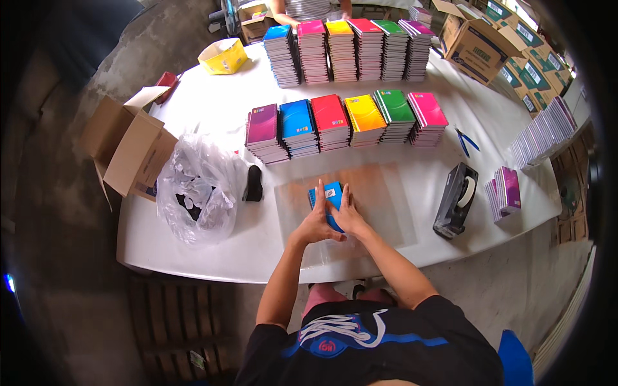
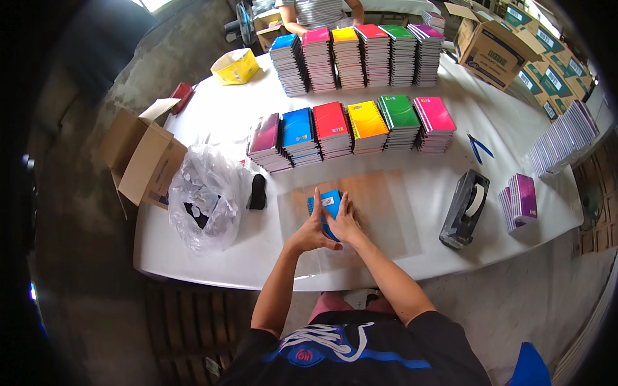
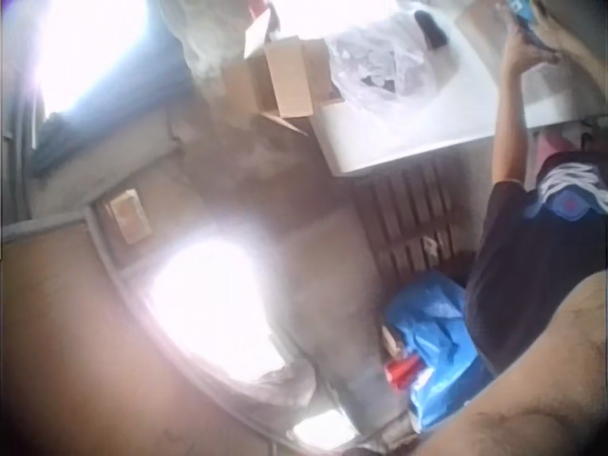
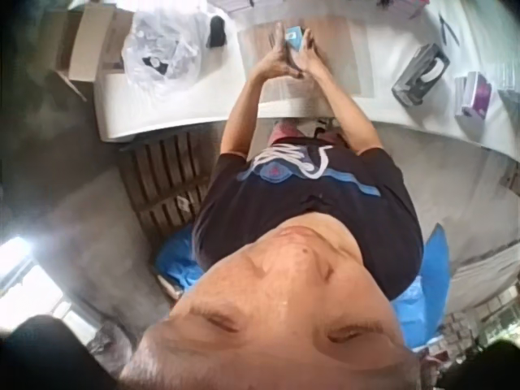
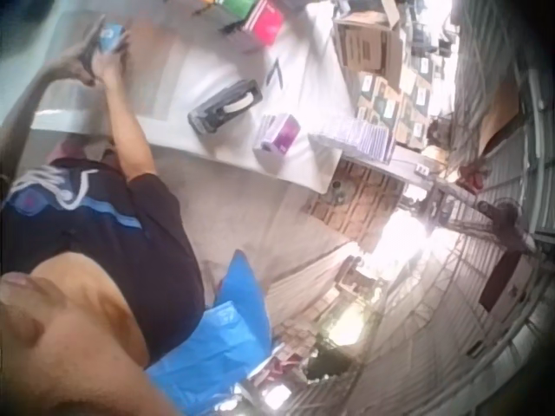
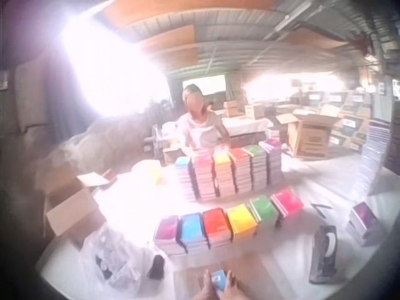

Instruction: The person sorts notebooks by color, stacks them, and places the stacks into plastic bags, using a tape dispenser to seal the bags.

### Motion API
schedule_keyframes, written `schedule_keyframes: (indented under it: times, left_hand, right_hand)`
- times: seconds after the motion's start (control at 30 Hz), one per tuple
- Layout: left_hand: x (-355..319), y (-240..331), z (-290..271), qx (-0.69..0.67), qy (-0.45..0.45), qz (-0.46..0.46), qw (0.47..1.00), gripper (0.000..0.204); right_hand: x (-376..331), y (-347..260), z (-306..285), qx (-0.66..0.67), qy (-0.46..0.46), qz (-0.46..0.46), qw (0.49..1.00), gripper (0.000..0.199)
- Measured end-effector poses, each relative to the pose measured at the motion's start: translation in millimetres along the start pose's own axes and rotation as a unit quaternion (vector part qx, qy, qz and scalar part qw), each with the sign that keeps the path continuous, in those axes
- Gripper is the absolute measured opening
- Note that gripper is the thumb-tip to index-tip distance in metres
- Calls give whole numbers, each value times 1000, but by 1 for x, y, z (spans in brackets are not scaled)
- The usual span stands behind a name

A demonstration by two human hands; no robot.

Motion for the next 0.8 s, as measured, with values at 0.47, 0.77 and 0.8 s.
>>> schedule_keyframes:
  times: [0.47, 0.77, 0.8]
  left_hand:
    - [-11, 4, -3, 334, 9, -58, 941, 60]
    - [-13, 11, -7, 296, -39, -122, 947, 65]
    - [-13, 11, -7, 288, -39, -118, 949, 65]
  right_hand:
    - [-8, 41, -17, -27, 77, 10, 997, 78]
    - [-50, 60, -14, -137, 290, -34, 946, 64]
    - [-49, 60, -19, -71, 308, -22, 949, 60]
Point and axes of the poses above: each hand's wrist, its own x-axis towards the middle knuckle, its own z-axis out of the palm, y = z × x, the point moved 1 cm from there along x, towards the middle knuckle, and after that the axes turned 9 degrees about -y, right-handed, at the moved point
